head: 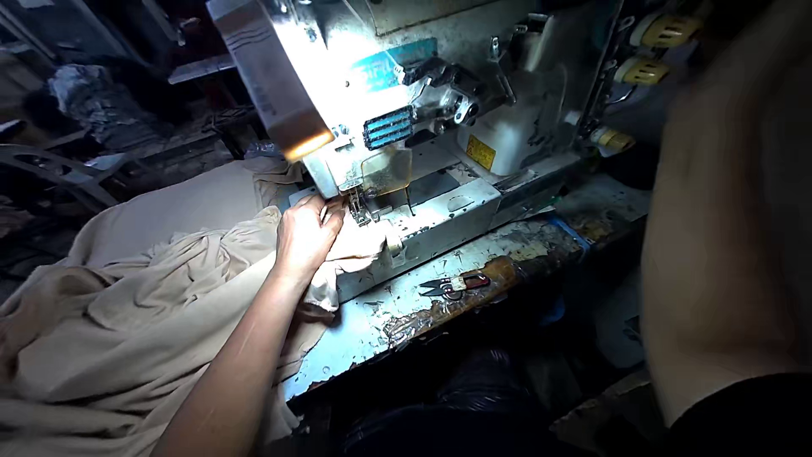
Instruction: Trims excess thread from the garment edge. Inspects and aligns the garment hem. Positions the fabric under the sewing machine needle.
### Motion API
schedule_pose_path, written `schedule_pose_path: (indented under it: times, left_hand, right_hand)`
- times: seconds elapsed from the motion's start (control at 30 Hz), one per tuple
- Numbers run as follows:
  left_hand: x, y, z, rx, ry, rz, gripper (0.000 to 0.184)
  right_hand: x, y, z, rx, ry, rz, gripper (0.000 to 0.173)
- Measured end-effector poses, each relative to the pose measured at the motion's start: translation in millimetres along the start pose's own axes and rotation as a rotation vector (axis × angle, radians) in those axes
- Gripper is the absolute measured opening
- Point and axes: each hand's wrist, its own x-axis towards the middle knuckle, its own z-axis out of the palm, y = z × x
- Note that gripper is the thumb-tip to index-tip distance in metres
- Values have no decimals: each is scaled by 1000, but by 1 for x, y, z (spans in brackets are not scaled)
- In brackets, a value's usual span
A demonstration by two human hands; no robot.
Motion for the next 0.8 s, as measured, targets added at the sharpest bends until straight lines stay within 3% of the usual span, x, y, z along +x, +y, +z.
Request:
schedule_pose_path:
  times: [0.07, 0.17, 0.23, 0.3, 0.4, 0.5, 0.57, 0.6, 0.7, 0.8]
  left_hand:
    - [2, 0, -1, 0, -36, -12, 34]
    - [4, 2, -7, -31, -100, -12, 40]
    - [5, 11, -18, 10, -208, -30, 39]
    - [4, 25, -24, 104, -303, -52, 33]
    - [7, 28, -16, 196, -271, 12, 29]
    - [29, 9, 2, 115, -122, 6, 33]
    - [51, -8, 9, 135, -66, -83, 48]
    - [63, -18, 9, 175, -44, -142, 45]
    - [72, -54, -15, 88, 12, -289, 41]
    - [-1, -32, -60, -432, 44, -437, 31]
  right_hand:
    - [-67, -27, -11, -123, -110, -149, 29]
    - [-176, -53, -24, -364, -627, -376, 32]
    - [-219, -38, -23, -454, -970, -546, 32]
    - [-244, -22, -22, -552, -1282, -550, 21]
    - [-256, -13, -8, -680, -1592, -424, 44]
    - [-254, -16, 10, -778, -1722, -375, 46]
    - [-251, -29, 15, -883, -1795, -360, 48]
    - [-248, -34, 13, -914, -1789, -395, 46]
    - [-244, -40, -9, -765, -1576, -538, 40]
    - [-250, -48, -20, -593, -1371, -473, 45]
